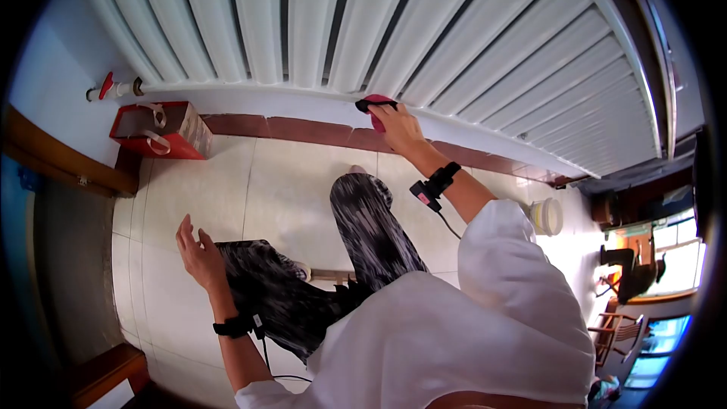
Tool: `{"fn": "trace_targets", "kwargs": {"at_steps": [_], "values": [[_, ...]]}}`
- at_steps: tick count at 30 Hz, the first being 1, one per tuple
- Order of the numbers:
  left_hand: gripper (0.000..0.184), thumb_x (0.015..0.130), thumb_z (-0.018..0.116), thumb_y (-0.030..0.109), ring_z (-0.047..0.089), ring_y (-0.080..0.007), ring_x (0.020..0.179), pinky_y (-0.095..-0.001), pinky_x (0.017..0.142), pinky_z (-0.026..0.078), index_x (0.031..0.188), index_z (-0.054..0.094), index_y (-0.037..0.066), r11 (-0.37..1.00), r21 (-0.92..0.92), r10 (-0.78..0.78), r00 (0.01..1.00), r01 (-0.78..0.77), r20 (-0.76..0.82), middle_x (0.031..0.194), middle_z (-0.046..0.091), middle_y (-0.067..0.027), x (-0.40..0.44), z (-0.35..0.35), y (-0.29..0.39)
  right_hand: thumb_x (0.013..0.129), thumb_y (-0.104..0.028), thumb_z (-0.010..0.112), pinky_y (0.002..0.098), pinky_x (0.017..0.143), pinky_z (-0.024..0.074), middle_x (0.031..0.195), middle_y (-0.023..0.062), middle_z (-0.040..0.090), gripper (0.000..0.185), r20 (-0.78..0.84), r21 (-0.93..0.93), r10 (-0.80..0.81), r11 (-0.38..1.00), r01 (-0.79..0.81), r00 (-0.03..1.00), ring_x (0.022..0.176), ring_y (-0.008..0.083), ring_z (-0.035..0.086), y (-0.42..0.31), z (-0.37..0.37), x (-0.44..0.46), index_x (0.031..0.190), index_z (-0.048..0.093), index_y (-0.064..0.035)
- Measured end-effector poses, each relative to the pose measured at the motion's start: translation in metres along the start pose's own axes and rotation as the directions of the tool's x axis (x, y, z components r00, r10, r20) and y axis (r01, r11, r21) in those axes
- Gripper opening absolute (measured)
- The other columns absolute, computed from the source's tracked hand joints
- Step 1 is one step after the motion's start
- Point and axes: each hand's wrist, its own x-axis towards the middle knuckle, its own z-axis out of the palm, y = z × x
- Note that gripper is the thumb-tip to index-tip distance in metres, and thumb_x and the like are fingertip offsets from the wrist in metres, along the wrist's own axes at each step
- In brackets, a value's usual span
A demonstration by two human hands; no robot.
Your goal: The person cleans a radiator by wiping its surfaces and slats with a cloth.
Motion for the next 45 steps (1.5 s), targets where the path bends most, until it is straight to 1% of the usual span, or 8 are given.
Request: {"fn": "trace_targets", "kwargs": {"at_steps": [12, 15, 20, 24, 33, 37, 41, 45], "values": [[0.028, 0.084, 0.051, 0.002, 0.057, -0.0237, 0.098, -0.0318, 0.072, 0.049, 0.110, 0.059, 0.010, 0.965, -0.215, 0.163, 0.986, -0.153, 0.028, 0.111, 0.057, -0.0089, 0.006, -0.010, 0.005, 0.081, -0.013, 0.055, 0.0369, 0.076, 0.0491, 0.096, 0.0129, 0.066, 0.030, 0.216, 0.485, 0.629, 0.595, -0.641, 0.747, 0.088, 0.0279, 0.063, 0.106, -0.048, -0.076, 0.110, 0.057, -0.0068], [0.021, 0.082, 0.052, 0.000, 0.060, -0.0268, 0.092, -0.0339, 0.077, 0.049, 0.099, 0.064, 0.003, 0.736, -0.515, 0.534, 0.844, -0.439, 0.044, 0.102, 0.062, -0.0136, 0.003, -0.074, 0.101, 0.083, -0.018, 0.060, 0.0318, 0.077, 0.0502, 0.096, 0.0108, 0.065, 0.031, 0.417, 0.909, 0.528, -0.257, -0.329, 0.740, 0.086, 0.0194, 0.063, 0.090, -0.077, -0.071, 0.107, 0.057, 0.0014], [0.024, 0.075, 0.060, 0.011, 0.061, -0.0192, 0.084, -0.0278, 0.069, 0.051, 0.098, 0.068, 0.017, 0.041, -0.843, 0.900, 0.387, -0.537, -0.203, 0.093, 0.064, -0.0045, -0.047, -0.167, 0.252, 0.082, -0.013, 0.057, 0.0321, 0.085, 0.0504, 0.100, 0.0116, 0.064, 0.030, 0.404, 0.810, 0.220, -0.538, -0.235, 0.888, 0.091, 0.0213, 0.063, -0.018, -0.132, -0.039, 0.108, 0.055, 0.0017], [0.032, 0.070, 0.066, 0.022, 0.059, -0.0130, 0.076, -0.0211, 0.061, 0.053, 0.102, 0.068, 0.025, -0.149, -0.821, 0.684, 0.542, -0.551, -0.488, 0.089, 0.062, 0.0015, -0.093, -0.158, 0.302, 0.080, -0.011, 0.056, 0.0345, 0.087, 0.0497, 0.101, 0.0129, 0.062, 0.029, 0.421, 0.730, -0.123, -0.541, -0.417, 0.899, 0.091, 0.0227, 0.062, -0.081, -0.099, -0.010, 0.107, 0.054, 0.0021], [0.024, 0.069, 0.075, 0.032, 0.059, -0.0094, 0.065, -0.0158, 0.047, 0.045, 0.092, 0.072, 0.025, -0.148, -0.815, 0.705, 0.518, -0.560, -0.484, 0.097, 0.066, 0.0019, -0.074, -0.154, 0.304, 0.080, -0.011, 0.060, 0.0314, 0.070, 0.0508, 0.093, 0.0077, 0.061, 0.021, 0.532, 0.814, -0.153, -0.182, -0.552, 0.833, 0.082, 0.0160, 0.059, -0.117, -0.013, 0.025, 0.098, 0.059, -0.0011], [0.021, 0.077, 0.059, 0.008, 0.061, -0.0228, 0.087, -0.0321, 0.076, 0.049, 0.096, 0.066, 0.010, 0.561, -0.651, 0.821, 0.445, -0.511, 0.358, 0.098, 0.064, -0.0061, -0.035, -0.151, 0.272, 0.080, -0.013, 0.062, 0.0287, 0.067, 0.0482, 0.087, 0.0066, 0.061, 0.023, 0.525, 0.804, -0.043, -0.305, -0.511, 0.850, 0.078, 0.0128, 0.056, -0.093, 0.015, 0.015, 0.100, 0.062, -0.0019], [0.051, 0.087, 0.060, 0.017, 0.050, -0.0278, 0.111, -0.0365, 0.087, 0.043, 0.132, 0.039, 0.005, 0.843, -0.519, 0.375, 0.844, -0.138, 0.384, 0.130, 0.043, -0.0150, -0.001, 0.020, 0.194, 0.079, -0.014, 0.063, 0.0270, 0.067, 0.0479, 0.089, 0.0069, 0.061, 0.027, 0.529, 0.749, 0.030, -0.485, -0.451, 0.848, 0.078, 0.0138, 0.058, -0.076, 0.005, 0.006, 0.103, 0.061, -0.0018], [0.066, 0.089, 0.044, 0.054, 0.044, -0.0279, 0.118, -0.0439, 0.090, 0.043, 0.138, 0.028, 0.013, 0.418, -0.552, -0.011, 0.612, 0.721, 0.791, 0.137, 0.035, -0.0159, 0.007, 0.110, 0.175, 0.078, -0.012, 0.060, 0.0258, 0.069, 0.0466, 0.091, 0.0060, 0.061, 0.035, 0.526, 0.769, 0.168, -0.512, -0.382, 0.834, 0.081, 0.0136, 0.058, -0.080, 0.011, 0.005, 0.112, 0.055, -0.0040]]}}
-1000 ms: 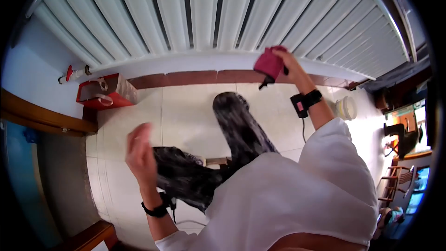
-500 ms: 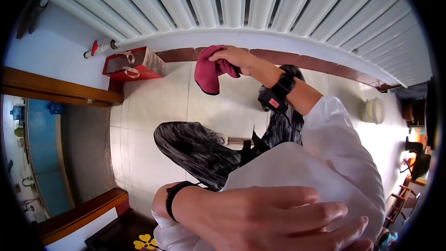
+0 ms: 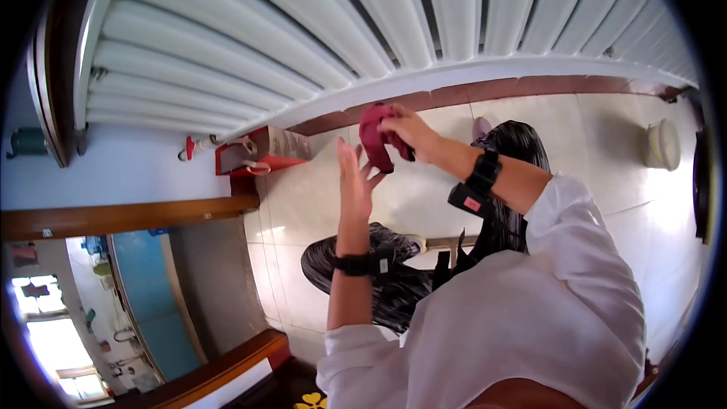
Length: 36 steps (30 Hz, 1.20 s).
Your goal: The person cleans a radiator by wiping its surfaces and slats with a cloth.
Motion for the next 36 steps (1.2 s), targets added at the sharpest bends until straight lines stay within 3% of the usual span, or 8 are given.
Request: {"fn": "trace_targets", "kwargs": {"at_steps": [2, 6, 9, 11, 14, 18, 21, 36], "values": [[0.062, 0.089, 0.043, 0.056, 0.046, -0.0272, 0.114, -0.0434, 0.089, 0.044, 0.133, 0.034, 0.013, 0.979, -0.172, -0.087, 0.990, 0.105, 0.110, 0.130, 0.040, -0.0142, 0.027, 0.013, -0.012, 0.076, -0.012, 0.061, 0.0276, 0.083, 0.0437, 0.106, 0.0091, 0.058, 0.044, 0.073, -0.068, 0.038, 0.997, -0.033, 0.997, 0.097, 0.0168, 0.055, 0.006, -0.004, -0.007, 0.119, 0.050, -0.0028], [0.029, 0.096, 0.036, 0.020, 0.058, -0.0248, 0.094, -0.0375, 0.078, 0.051, 0.115, 0.047, 0.001, 0.840, -0.543, 0.117, 0.966, 0.028, 0.231, 0.107, 0.057, -0.0127, 0.083, 0.016, -0.044, 0.081, -0.015, 0.059, 0.0292, 0.084, 0.0442, 0.114, 0.0115, 0.057, 0.044, 0.169, -0.555, -0.352, 0.738, 0.384, 0.921, 0.103, 0.0196, 0.056, 0.000, -0.008, -0.026, 0.122, 0.049, -0.0042], [0.027, 0.088, 0.054, 0.010, 0.058, -0.0231, 0.091, -0.0336, 0.077, 0.052, 0.110, 0.044, -0.001, 0.871, -0.288, 0.354, 0.915, -0.397, -0.191, 0.100, 0.056, -0.0126, 0.079, 0.047, 0.000, 0.081, -0.014, 0.059, 0.0292, 0.079, 0.0468, 0.111, 0.0096, 0.060, 0.039, 0.124, -0.557, -0.496, 0.682, 0.475, 0.859, 0.098, 0.0187, 0.059, -0.015, -0.022, -0.025, 0.118, 0.051, -0.0046], [0.034, 0.086, 0.060, 0.014, 0.056, -0.0211, 0.093, -0.0309, 0.078, 0.050, 0.112, 0.045, -0.002, 0.824, -0.009, 0.537, 0.785, -0.567, -0.309, 0.100, 0.056, -0.0133, 0.080, 0.074, 0.025, 0.080, -0.013, 0.058, 0.0305, 0.074, 0.0490, 0.102, 0.0085, 0.063, 0.035, 0.174, -0.421, -0.229, 0.862, 0.282, 0.958, 0.087, 0.0179, 0.064, -0.019, -0.032, -0.019, 0.113, 0.051, -0.0057], [0.042, 0.082, 0.066, 0.025, 0.055, -0.0216, 0.093, -0.0330, 0.079, 0.045, 0.107, 0.051, -0.005, 0.552, 0.596, 0.781, 0.612, -0.583, -0.124, 0.103, 0.057, -0.0155, 0.109, 0.090, 0.030, 0.076, -0.017, 0.054, 0.0355, 0.071, 0.0495, 0.085, 0.0120, 0.066, 0.032, 0.326, -0.593, -0.177, 0.727, 0.346, 0.929, 0.075, 0.0280, 0.064, -0.015, -0.034, -0.026, 0.105, 0.056, -0.0028], [0.045, 0.080, 0.067, 0.024, 0.052, -0.0338, 0.099, -0.0384, 0.087, 0.041, 0.110, 0.050, -0.004, 0.556, 0.689, 0.753, 0.634, -0.466, -0.178, 0.107, 0.055, -0.0200, 0.121, 0.092, 0.009, 0.077, -0.017, 0.049, 0.0422, 0.069, 0.0494, 0.079, 0.0164, 0.065, 0.023, 0.343, -0.869, -0.074, 0.354, 0.347, 0.936, 0.076, 0.0317, 0.064, -0.013, -0.036, -0.036, 0.095, 0.059, -0.0051], [0.046, 0.079, 0.068, 0.024, 0.050, -0.0358, 0.100, -0.0420, 0.085, 0.042, 0.107, 0.046, -0.006, 0.348, 0.835, 0.796, 0.605, -0.426, -0.022, 0.106, 0.051, -0.0208, 0.123, 0.092, -0.005, 0.078, -0.019, 0.051, 0.0429, 0.066, 0.0497, 0.078, 0.0168, 0.065, 0.022, 0.460, -0.882, 0.094, 0.161, 0.442, 0.883, 0.075, 0.0326, 0.064, -0.002, -0.036, -0.034, 0.092, 0.060, -0.0043], [0.071, 0.070, 0.073, 0.038, 0.050, -0.0423, 0.095, -0.0497, 0.076, 0.048, 0.111, 0.032, -0.004, 0.305, 0.930, 0.692, 0.719, -0.206, -0.067, 0.107, 0.039, -0.0216, 0.124, 0.118, 0.004, 0.075, -0.019, 0.057, 0.0416, 0.069, 0.0495, 0.079, 0.0167, 0.065, 0.021, 0.452, -0.892, 0.039, -0.011, 0.452, 0.891, 0.076, 0.0317, 0.064, -0.011, -0.040, -0.038, 0.087, 0.063, -0.0021]]}}
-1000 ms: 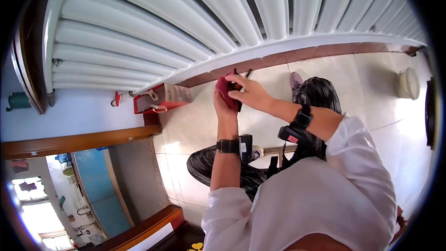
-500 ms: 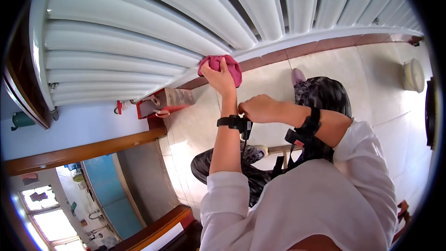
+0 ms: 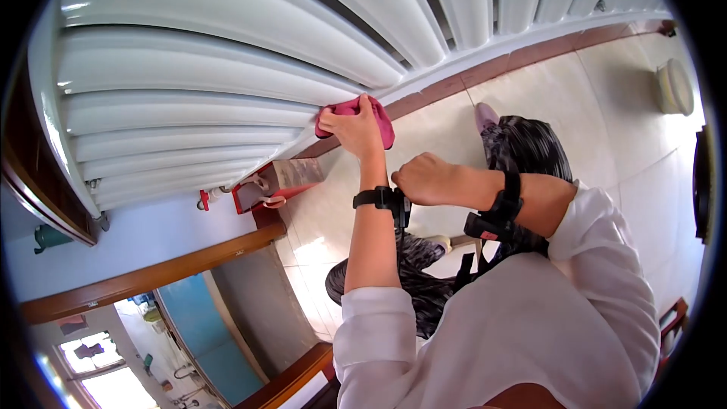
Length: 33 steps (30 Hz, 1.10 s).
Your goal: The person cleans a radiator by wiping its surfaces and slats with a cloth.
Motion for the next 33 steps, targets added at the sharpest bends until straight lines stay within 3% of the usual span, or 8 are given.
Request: {"fn": "trace_targets", "kwargs": {"at_steps": [5, 7, 9, 13, 16, 18, 27, 33], "values": [[0.072, 0.070, 0.073, 0.037, 0.049, -0.0407, 0.098, -0.0465, 0.080, 0.047, 0.110, 0.032, -0.007, 0.999, 0.053, -0.013, 0.997, 0.009, 0.080, 0.108, 0.038, -0.0235, 0.005, -0.007, -0.004, 0.077, -0.017, 0.055, 0.0419, 0.072, 0.0491, 0.085, 0.0168, 0.065, 0.018, 0.014, 0.101, 0.045, 0.994, -0.046, 0.999, 0.082, 0.0322, 0.063, -0.002, -0.010, -0.004, 0.083, 0.065, -0.0034], [0.073, 0.070, 0.074, 0.037, 0.047, -0.0402, 0.100, -0.0453, 0.083, 0.046, 0.111, 0.032, -0.007, 0.998, 0.051, -0.026, 0.993, 0.020, 0.117, 0.110, 0.038, -0.0238, 0.008, -0.007, -0.005, 0.077, -0.015, 0.054, 0.0413, 0.072, 0.0492, 0.086, 0.0165, 0.065, 0.018, 0.022, 0.063, 0.038, 0.997, -0.040, 0.999, 0.083, 0.0316, 0.064, 0.003, -0.011, -0.004, 0.084, 0.065, -0.0036], [0.076, 0.068, 0.075, 0.035, 0.042, -0.0393, 0.109, -0.0434, 0.091, 0.041, 0.112, 0.032, -0.008, 0.994, -0.006, 0.107, 0.983, -0.107, 0.147, 0.113, 0.038, -0.0241, 0.012, -0.009, -0.017, 0.077, -0.014, 0.053, 0.0407, 0.073, 0.0494, 0.087, 0.0163, 0.066, 0.019, 0.039, 0.042, 0.031, 0.999, -0.033, 0.999, 0.084, 0.0310, 0.064, 0.005, -0.003, -0.002, 0.085, 0.066, -0.0039], [0.077, 0.066, 0.077, 0.032, 0.038, -0.0386, 0.112, -0.0423, 0.095, 0.038, 0.113, 0.032, -0.009, 0.997, -0.030, 0.082, 0.968, -0.077, 0.238, 0.114, 0.037, -0.0239, 0.016, -0.013, -0.019, 0.076, -0.013, 0.052, 0.0387, 0.073, 0.0497, 0.088, 0.0136, 0.066, 0.020, 0.120, -0.019, 0.056, 0.998, -0.054, 0.991, 0.085, 0.0294, 0.064, 0.005, 0.008, 0.004, 0.086, 0.068, -0.0053], [0.075, 0.065, 0.077, 0.029, 0.040, -0.0387, 0.111, -0.0427, 0.093, 0.039, 0.112, 0.033, -0.009, 1.000, 0.000, -0.021, 0.980, 0.021, 0.196, 0.114, 0.037, -0.0241, 0.011, -0.005, -0.005, 0.077, -0.014, 0.052, 0.0375, 0.073, 0.0499, 0.089, 0.0119, 0.067, 0.020, 0.123, -0.039, 0.080, 0.996, -0.076, 0.989, 0.086, 0.0280, 0.064, 0.010, 0.013, 0.002, 0.085, 0.069, -0.0066], [0.068, 0.065, 0.074, 0.030, 0.046, -0.0400, 0.104, -0.0488, 0.082, 0.046, 0.110, 0.034, -0.001, 0.997, 0.002, -0.078, 0.993, 0.078, 0.085, 0.112, 0.038, -0.0200, 0.011, -0.002, -0.005, 0.077, -0.014, 0.052, 0.0369, 0.073, 0.0499, 0.089, 0.0112, 0.067, 0.020, 0.122, -0.061, 0.102, 0.994, -0.095, 0.987, 0.086, 0.0272, 0.064, 0.010, 0.014, 0.000, 0.085, 0.069, -0.0073], [0.065, 0.065, 0.071, 0.024, 0.050, -0.0385, 0.101, -0.0462, 0.081, 0.048, 0.109, 0.032, -0.004, 0.962, 0.031, -0.272, 0.956, 0.270, 0.111, 0.111, 0.038, -0.0189, 0.012, -0.002, 0.018, 0.078, -0.015, 0.054, 0.0354, 0.075, 0.0501, 0.095, 0.0086, 0.067, 0.020, 0.251, -0.180, 0.204, 0.970, -0.162, 0.946, 0.092, 0.0249, 0.064, 0.029, 0.022, -0.007, 0.089, 0.070, -0.0093], [0.059, 0.066, 0.068, 0.012, 0.052, -0.0388, 0.098, -0.0440, 0.082, 0.049, 0.108, 0.030, -0.003, 0.893, -0.045, -0.447, 0.894, 0.448, 0.038, 0.111, 0.036, -0.0206, 0.009, 0.005, 0.042, 0.075, -0.012, 0.054, 0.0374, 0.074, 0.0506, 0.092, 0.0114, 0.067, 0.020, 0.322, -0.151, 0.107, 0.987, -0.060, 0.941, 0.090, 0.0258, 0.064, 0.026, 0.051, -0.016, 0.085, 0.070, -0.0075]]}}
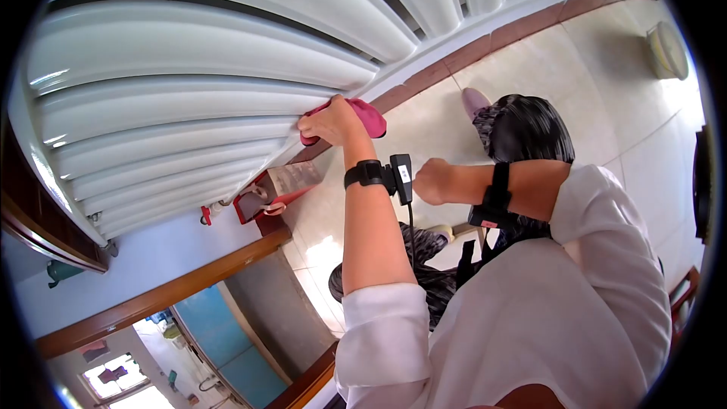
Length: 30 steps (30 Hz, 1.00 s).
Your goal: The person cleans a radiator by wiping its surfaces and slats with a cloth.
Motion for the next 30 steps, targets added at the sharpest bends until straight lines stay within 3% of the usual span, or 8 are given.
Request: {"fn": "trace_targets", "kwargs": {"at_steps": [7, 10, 17, 20, 23, 25, 27, 30], "values": [[0.045, 0.071, 0.055, -0.003, 0.050, -0.0371, 0.102, -0.0435, 0.088, 0.050, 0.108, 0.030, -0.003, 0.930, -0.365, -0.042, 0.999, 0.033, -0.016, 0.114, 0.033, -0.0198, -0.003, 0.012, -0.011, 0.075, -0.013, 0.055, 0.0397, 0.070, 0.0527, 0.092, 0.0096, 0.068, 0.021, -0.086, 0.041, -0.046, 0.998, 0.050, 0.995, 0.086, 0.0262, 0.065, 0.001, 0.019, 0.020, 0.090, 0.069, -0.0079], [0.050, 0.069, 0.060, -0.005, 0.049, -0.0345, 0.104, -0.0419, 0.088, 0.051, 0.110, 0.031, -0.002, 0.945, -0.323, 0.017, 0.995, -0.049, -0.103, 0.117, 0.032, -0.0183, 0.011, 0.024, -0.028, 0.073, -0.012, 0.059, 0.0446, 0.055, 0.0561, 0.091, 0.0076, 0.067, 0.020, -0.096, -0.036, -0.058, 0.998, 0.055, 0.994, 0.081, 0.0271, 0.066, 0.000, 0.036, 0.039, 0.091, 0.068, -0.0099], [0.057, 0.067, 0.065, -0.004, 0.047, -0.0335, 0.105, -0.0393, 0.091, 0.051, 0.110, 0.028, -0.001, 0.940, -0.342, -0.011, 0.999, 0.000, -0.031, 0.117, 0.032, -0.0188, 0.005, 0.015, -0.018, 0.071, -0.014, 0.062, 0.0446, 0.059, 0.0558, 0.094, 0.0077, 0.067, 0.023, -0.019, 0.054, -0.015, 0.998, 0.016, 1.000, 0.084, 0.0262, 0.065, -0.008, 0.019, 0.031, 0.093, 0.068, -0.0092], [0.054, 0.069, 0.064, 0.004, 0.051, -0.0402, 0.096, -0.0489, 0.081, 0.048, 0.110, 0.029, -0.003, 0.946, -0.319, 0.036, 0.996, -0.061, -0.085, 0.112, 0.035, -0.0210, 0.009, 0.015, -0.017, 0.071, -0.014, 0.061, 0.0431, 0.062, 0.0558, 0.093, 0.0087, 0.067, 0.021, -0.018, 0.007, -0.010, 1.000, 0.010, 1.000, 0.085, 0.0263, 0.065, 0.000, 0.014, 0.030, 0.090, 0.069, -0.0076], [0.049, 0.071, 0.062, 0.005, 0.052, -0.0415, 0.096, -0.0493, 0.080, 0.047, 0.109, 0.032, 0.000, 0.995, -0.081, 0.057, 0.993, -0.065, -0.100, 0.111, 0.041, -0.0219, 0.015, 0.003, -0.021, 0.073, -0.013, 0.059, 0.0407, 0.067, 0.0551, 0.092, 0.0096, 0.067, 0.018, -0.055, -0.027, 0.013, 1.000, -0.014, 0.998, 0.086, 0.0271, 0.065, 0.002, 0.011, 0.028, 0.087, 0.069, -0.0065], [0.042, 0.073, 0.060, 0.006, 0.053, -0.0406, 0.097, -0.0479, 0.081, 0.046, 0.107, 0.037, 0.002, 0.981, 0.115, 0.155, 0.987, -0.158, 0.034, 0.107, 0.048, -0.0208, 0.018, -0.014, -0.026, 0.075, -0.014, 0.057, 0.0402, 0.069, 0.0539, 0.092, 0.0100, 0.068, 0.019, -0.080, -0.050, -0.014, 0.999, 0.011, 0.997, 0.086, 0.0276, 0.065, 0.003, 0.000, 0.020, 0.087, 0.070, -0.0068], [0.039, 0.073, 0.067, 0.013, 0.056, -0.0382, 0.094, -0.0449, 0.084, 0.044, 0.105, 0.048, 0.000, 0.875, 0.027, 0.483, 0.875, -0.483, 0.027, 0.102, 0.054, -0.0190, 0.039, -0.019, -0.057, 0.077, -0.015, 0.055, 0.0398, 0.070, 0.0530, 0.094, 0.0109, 0.067, 0.020, -0.124, -0.065, -0.054, 0.997, 0.046, 0.991, 0.087, 0.0277, 0.065, 0.003, 0.001, 0.022, 0.088, 0.069, -0.0070], [0.038, 0.073, 0.070, 0.014, 0.059, -0.0307, 0.090, -0.0385, 0.081, 0.046, 0.103, 0.052, -0.002, 0.894, -0.178, 0.425, 0.904, -0.412, 0.038, 0.099, 0.058, -0.0161, 0.063, -0.037, -0.090, 0.077, -0.015, 0.053, 0.0379, 0.072, 0.0522, 0.092, 0.0115, 0.067, 0.021, -0.168, -0.049, -0.009, 0.999, 0.001, 0.986, 0.088, 0.0261, 0.065, 0.003, -0.011, 0.015, 0.087, 0.069, -0.0061]]}}
